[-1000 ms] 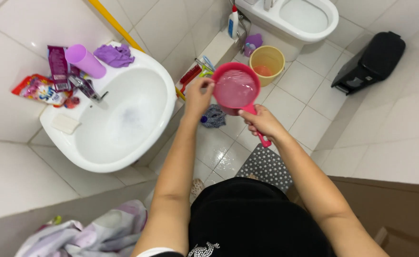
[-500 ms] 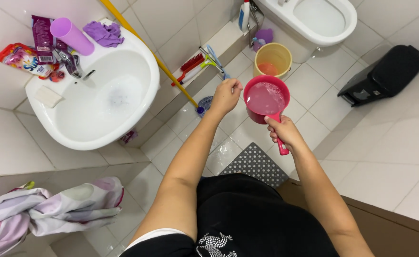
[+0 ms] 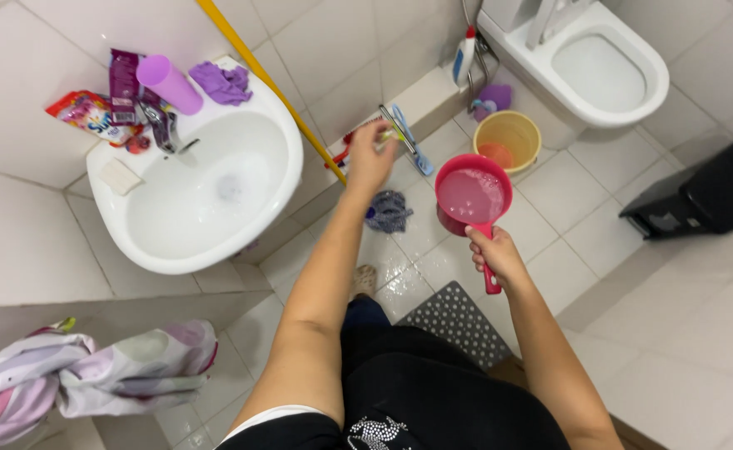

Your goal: Scrub and mop the bathroom floor using water and cleaning tools.

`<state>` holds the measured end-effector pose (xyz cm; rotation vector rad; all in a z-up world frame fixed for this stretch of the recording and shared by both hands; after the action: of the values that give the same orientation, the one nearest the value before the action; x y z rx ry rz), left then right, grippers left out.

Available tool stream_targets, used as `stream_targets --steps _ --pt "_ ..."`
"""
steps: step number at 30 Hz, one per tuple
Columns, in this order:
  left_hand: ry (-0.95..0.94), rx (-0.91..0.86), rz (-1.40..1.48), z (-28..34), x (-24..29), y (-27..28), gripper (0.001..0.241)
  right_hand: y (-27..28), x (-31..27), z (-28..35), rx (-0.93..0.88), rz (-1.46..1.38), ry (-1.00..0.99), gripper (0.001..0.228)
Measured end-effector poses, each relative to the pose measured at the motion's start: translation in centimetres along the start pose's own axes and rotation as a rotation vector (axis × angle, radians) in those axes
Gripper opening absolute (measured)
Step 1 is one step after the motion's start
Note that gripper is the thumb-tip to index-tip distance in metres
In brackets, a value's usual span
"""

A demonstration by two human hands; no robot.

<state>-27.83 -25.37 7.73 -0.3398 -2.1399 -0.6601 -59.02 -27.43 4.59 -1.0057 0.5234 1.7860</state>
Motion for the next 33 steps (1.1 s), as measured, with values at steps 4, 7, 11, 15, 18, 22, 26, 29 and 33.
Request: stream_targets --steps 4,7,11,15,18,22,26,29,33 --pt "0.086 0.189 0.038 -10.9 -3.9 4.3 0.046 -2.6 -1.8 -3.4 0.002 0.01 -0.001 0.03" --pt "0.183 0.438 0.05 -17.5 -9.9 7.0 0.066 -4.7 -3.0 -5.0 0.037 0.061 -0.051 0.033" --pt "0.241 0.772 -0.122 -24.0 -17.6 9.5 0.1 -7.2 -6.5 -8.2 0.016 0.088 -0.033 0.031" --pt "0.354 0.819 -0.072 -27.4 -21.2 11.0 0.103 -8.5 -7.2 -10.7 0.0 0.056 -0.036 0.029" --pt "0.382 0.753 0.107 -29.6 -26.1 11.3 0.061 -8.6 -7.7 -11.6 0.04 0.044 -0.043 0.026" --pt "0.303 0.624 0.154 -28.7 -20.8 8.0 0.024 -7.0 -7.1 -11.7 0.115 0.023 -0.053 0.024" --pt "0.133 0.332 0.264 -24.3 -13.8 0.7 0.024 -4.7 -4.9 -10.8 0.157 -0.001 -0.079 0.024" --pt "0.057 0.063 0.36 -20.5 -6.2 -5.0 0.024 -2.3 -2.5 -8.8 0.198 -0.04 -0.087 0.024" --pt "-0.128 -0.233 0.404 -16.0 7.5 -9.1 0.021 1.4 1.0 -5.3 0.291 -0.121 -0.084 0.023"
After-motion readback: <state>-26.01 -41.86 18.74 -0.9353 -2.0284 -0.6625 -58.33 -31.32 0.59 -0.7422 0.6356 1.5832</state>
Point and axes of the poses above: each hand's wrist, its own z-axis away from the middle knuckle, its own y-axis out of the back of the hand, x = y × z, the point moved 1 cm from there along -z, towards the middle knuckle, and after that the axes turned 6 degrees about x, right-handed, at the moved point
